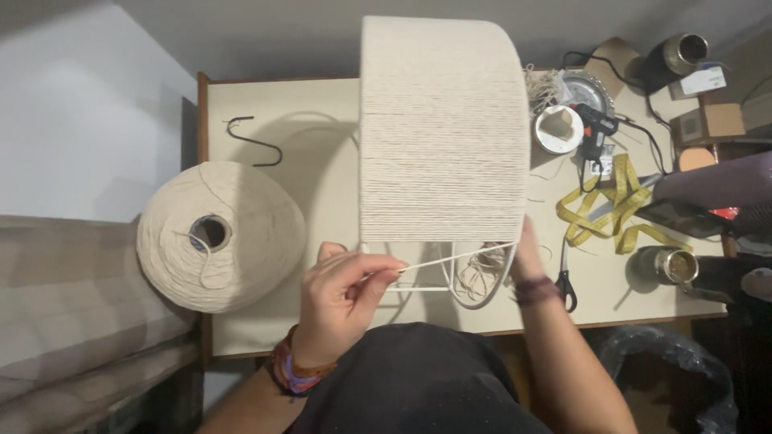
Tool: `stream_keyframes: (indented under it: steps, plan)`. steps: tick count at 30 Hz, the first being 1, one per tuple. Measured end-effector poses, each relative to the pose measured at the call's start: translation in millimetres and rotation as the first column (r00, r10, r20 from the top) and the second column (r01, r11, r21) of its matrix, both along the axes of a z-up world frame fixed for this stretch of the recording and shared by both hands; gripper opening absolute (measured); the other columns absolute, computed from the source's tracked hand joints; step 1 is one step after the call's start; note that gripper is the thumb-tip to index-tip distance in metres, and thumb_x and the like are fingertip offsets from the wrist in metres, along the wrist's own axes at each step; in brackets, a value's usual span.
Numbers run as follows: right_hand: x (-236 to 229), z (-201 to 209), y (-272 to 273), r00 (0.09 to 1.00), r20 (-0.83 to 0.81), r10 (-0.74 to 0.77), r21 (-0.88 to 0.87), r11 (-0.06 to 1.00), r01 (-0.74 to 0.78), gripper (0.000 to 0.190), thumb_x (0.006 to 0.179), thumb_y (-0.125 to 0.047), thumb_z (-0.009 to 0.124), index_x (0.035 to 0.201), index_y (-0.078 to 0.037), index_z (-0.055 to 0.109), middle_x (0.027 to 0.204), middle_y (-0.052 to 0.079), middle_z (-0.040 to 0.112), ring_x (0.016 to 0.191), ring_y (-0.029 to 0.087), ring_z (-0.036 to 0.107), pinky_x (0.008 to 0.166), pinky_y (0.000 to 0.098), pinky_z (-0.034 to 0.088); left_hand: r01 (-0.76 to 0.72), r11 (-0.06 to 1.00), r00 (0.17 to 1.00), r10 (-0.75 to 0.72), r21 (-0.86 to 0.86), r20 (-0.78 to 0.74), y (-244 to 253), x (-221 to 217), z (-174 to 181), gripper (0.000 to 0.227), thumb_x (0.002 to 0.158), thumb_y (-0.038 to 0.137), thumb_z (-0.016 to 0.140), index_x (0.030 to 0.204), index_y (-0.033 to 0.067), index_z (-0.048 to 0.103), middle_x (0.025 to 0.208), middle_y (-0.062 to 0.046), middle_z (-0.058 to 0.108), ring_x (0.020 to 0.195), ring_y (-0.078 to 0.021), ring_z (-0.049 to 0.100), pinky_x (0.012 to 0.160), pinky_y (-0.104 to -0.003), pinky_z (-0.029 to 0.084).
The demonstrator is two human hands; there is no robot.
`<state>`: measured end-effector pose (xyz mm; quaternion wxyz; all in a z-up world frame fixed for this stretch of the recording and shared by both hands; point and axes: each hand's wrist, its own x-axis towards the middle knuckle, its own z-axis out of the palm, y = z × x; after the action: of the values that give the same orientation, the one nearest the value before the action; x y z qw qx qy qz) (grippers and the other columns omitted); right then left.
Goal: Wrapping a wire lampshade frame with twine
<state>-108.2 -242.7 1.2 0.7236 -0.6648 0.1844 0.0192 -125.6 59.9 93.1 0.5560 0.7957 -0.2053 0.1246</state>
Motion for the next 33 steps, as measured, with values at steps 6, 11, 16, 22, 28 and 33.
stream_keyframes:
  steps: [6, 11, 16, 22, 28, 33]
  plan:
    - [-41, 26, 25, 0.764, 0.553, 0.333, 0.395, 0.702, -0.592, 0.048, 0.108, -0.046, 0.064, 0.125, -0.001, 0.062, 0.104, 0.011, 0.070, 0.093, 0.025, 0.068, 0.097, 0.0479, 0.053, 0.050, 0.999, 0.998, -0.050, 0.005, 0.034, 6, 5, -2, 0.012, 0.097, 0.023, 0.068, 0.097, 0.0130, 0.074, 0.074, 0.004, 0.073, 0.052, -0.0085, 0.050, 0.073, -0.029, 0.039]
    - [-59, -37, 21, 0.923, 0.385, 0.010, 0.587, 0.769, -0.253, 0.021, 0.098, -0.016, 0.055, 0.098, 0.006, 0.054, 0.054, 0.003, 0.030, 0.043, 0.016, 0.030, 0.042, 0.0344, 0.034, -0.123, 0.991, 0.984, 0.116, 0.046, 0.135, 30, -2, -34, 0.022, 0.084, 0.017, 0.083, 0.100, 0.0084, 0.071, 0.051, 0.001, 0.051, 0.048, -0.0180, 0.050, 0.058, -0.028, 0.048]
    - [-53, -29, 24, 0.910, 0.412, 0.035, 0.526, 0.807, -0.269, 0.021, 0.103, -0.020, 0.052, 0.098, 0.000, 0.057, 0.057, -0.004, 0.033, 0.044, 0.009, 0.035, 0.041, 0.0251, 0.033, -0.104, 0.985, 0.993, 0.094, 0.140, 0.076, 40, 9, -19, 0.008, 0.091, 0.020, 0.077, 0.096, 0.0147, 0.076, 0.055, 0.003, 0.057, 0.051, -0.0189, 0.059, 0.064, -0.029, 0.045]
    - [-48, -27, 22, 0.894, 0.445, 0.044, 0.560, 0.765, -0.317, 0.017, 0.103, -0.016, 0.052, 0.098, 0.000, 0.057, 0.057, -0.001, 0.037, 0.044, 0.010, 0.038, 0.040, 0.0254, 0.035, -0.102, 0.987, 0.992, 0.092, 0.125, 0.081, 43, 32, -27, 0.005, 0.093, 0.022, 0.076, 0.095, 0.0173, 0.077, 0.054, 0.003, 0.047, 0.051, -0.0178, 0.054, 0.067, -0.027, 0.042]
    - [-41, -35, 18, 0.888, 0.458, 0.042, 0.553, 0.769, -0.321, 0.022, 0.103, -0.017, 0.052, 0.096, 0.004, 0.056, 0.056, 0.001, 0.038, 0.044, 0.011, 0.037, 0.041, 0.0268, 0.033, 0.012, 0.992, 0.984, -0.034, -0.124, -0.174, 34, 52, -40, 0.009, 0.093, 0.020, 0.076, 0.089, 0.0119, 0.077, 0.054, -0.001, 0.038, 0.054, -0.0134, 0.044, 0.062, -0.028, 0.045]
    - [-14, -48, 9, 0.824, 0.537, 0.182, 0.439, 0.774, -0.457, 0.039, 0.095, -0.029, 0.060, 0.090, 0.010, 0.057, 0.064, 0.015, 0.050, 0.051, 0.026, 0.056, 0.046, 0.0358, 0.046, 0.111, 0.827, 0.675, -0.470, -0.552, -0.569, 1, 69, -43, 0.025, 0.094, 0.018, 0.061, 0.069, 0.0145, 0.063, 0.055, 0.008, 0.045, 0.058, -0.0018, 0.041, 0.057, -0.019, 0.036]
